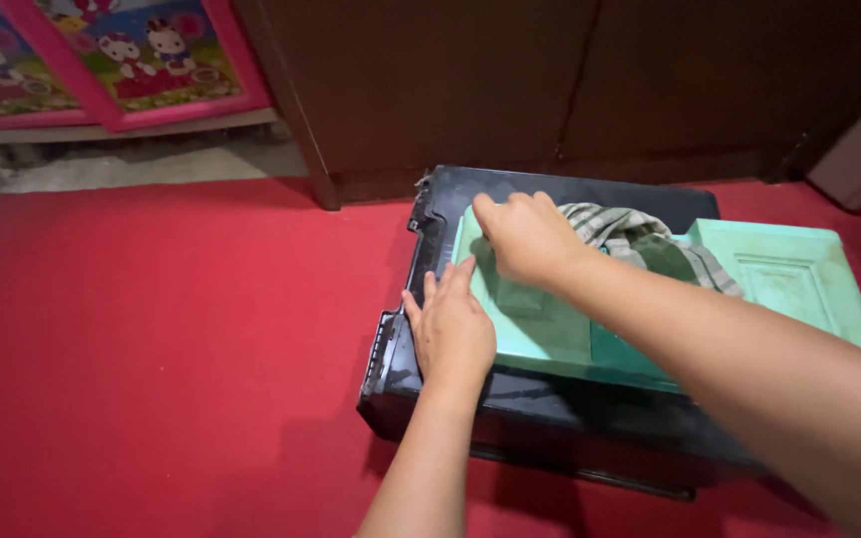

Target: The person opens a black plastic container, removes a light green lid, and wipes the inside of the lid with a wet cloth. They then wipe the inside of the container and the exterior of the lid before closing the container.

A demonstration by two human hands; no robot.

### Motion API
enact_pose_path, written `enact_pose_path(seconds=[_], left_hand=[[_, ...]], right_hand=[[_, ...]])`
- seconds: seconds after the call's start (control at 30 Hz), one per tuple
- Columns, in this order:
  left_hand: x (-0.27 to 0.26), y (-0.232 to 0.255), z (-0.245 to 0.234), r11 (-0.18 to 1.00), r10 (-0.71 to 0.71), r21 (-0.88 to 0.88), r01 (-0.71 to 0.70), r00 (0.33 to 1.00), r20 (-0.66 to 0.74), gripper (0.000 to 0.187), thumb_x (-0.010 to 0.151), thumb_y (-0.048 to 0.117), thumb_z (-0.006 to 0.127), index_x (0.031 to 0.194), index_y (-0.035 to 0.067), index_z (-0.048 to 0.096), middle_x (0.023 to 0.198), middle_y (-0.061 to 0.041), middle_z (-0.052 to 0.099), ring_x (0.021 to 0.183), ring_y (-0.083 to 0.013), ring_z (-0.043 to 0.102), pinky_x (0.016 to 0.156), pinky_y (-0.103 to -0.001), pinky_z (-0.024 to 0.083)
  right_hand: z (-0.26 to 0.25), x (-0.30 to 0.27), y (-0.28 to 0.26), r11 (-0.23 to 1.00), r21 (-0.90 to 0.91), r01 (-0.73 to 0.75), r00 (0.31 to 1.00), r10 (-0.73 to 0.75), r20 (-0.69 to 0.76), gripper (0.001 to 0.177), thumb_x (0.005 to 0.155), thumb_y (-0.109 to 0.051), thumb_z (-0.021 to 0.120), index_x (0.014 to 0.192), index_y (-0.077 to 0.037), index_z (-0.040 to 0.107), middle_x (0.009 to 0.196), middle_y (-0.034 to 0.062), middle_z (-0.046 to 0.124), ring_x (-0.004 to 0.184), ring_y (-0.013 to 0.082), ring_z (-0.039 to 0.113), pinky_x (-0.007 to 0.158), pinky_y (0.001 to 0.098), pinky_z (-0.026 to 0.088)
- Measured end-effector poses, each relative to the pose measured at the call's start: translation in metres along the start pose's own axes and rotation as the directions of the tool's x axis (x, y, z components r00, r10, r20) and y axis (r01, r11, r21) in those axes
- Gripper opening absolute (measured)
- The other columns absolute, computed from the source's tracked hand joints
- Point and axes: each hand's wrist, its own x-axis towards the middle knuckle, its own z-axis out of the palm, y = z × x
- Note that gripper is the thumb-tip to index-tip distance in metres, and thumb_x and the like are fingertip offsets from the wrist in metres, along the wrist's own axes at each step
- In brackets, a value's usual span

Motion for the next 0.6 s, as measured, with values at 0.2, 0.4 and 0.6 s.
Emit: enact_pose_path(seconds=[0.2, 0.4, 0.6], left_hand=[[0.000, -0.002, 0.004, 1.000, -0.025, -0.018, 0.025, 0.999, 0.033, 0.045, 0.096, 0.011, 0.043, 0.138, 0.014, 0.058, 0.147, -0.010, 0.056, 0.145, -0.0323, 0.039, 0.123, -0.054, 0.011], [-0.001, 0.000, 0.000, 1.000, 0.017, -0.014, -0.017, 1.000, 0.005, 0.050, 0.094, 0.012, 0.044, 0.143, 0.015, 0.054, 0.149, -0.011, 0.054, 0.144, -0.0326, 0.038, 0.121, -0.054, 0.010], [-0.002, -0.003, -0.001, 1.000, -0.021, -0.014, 0.021, 1.000, 0.012, 0.044, 0.099, 0.012, 0.044, 0.141, 0.016, 0.057, 0.147, -0.011, 0.056, 0.147, -0.0329, 0.038, 0.125, -0.053, 0.011]], right_hand=[[0.002, -0.043, -0.010, 0.968, 0.213, 0.133, 0.984, -0.155, 0.092, 0.028, 0.068, -0.005, 0.069, 0.095, -0.007, 0.061, 0.079, 0.0160, 0.072, 0.084, 0.0404, 0.068, 0.071, 0.0522, 0.053], [0.004, 0.002, 0.009, 1.000, -0.024, -0.011, 0.998, 0.010, -0.060, 0.024, 0.070, -0.005, 0.071, 0.092, -0.008, 0.061, 0.075, 0.0153, 0.070, 0.082, 0.0395, 0.068, 0.070, 0.0537, 0.050], [0.010, -0.023, -0.003, 0.989, 0.028, 0.147, 0.982, -0.149, 0.113, 0.020, 0.076, -0.007, 0.069, 0.093, -0.008, 0.061, 0.080, 0.0138, 0.070, 0.086, 0.0360, 0.069, 0.075, 0.0495, 0.053]])
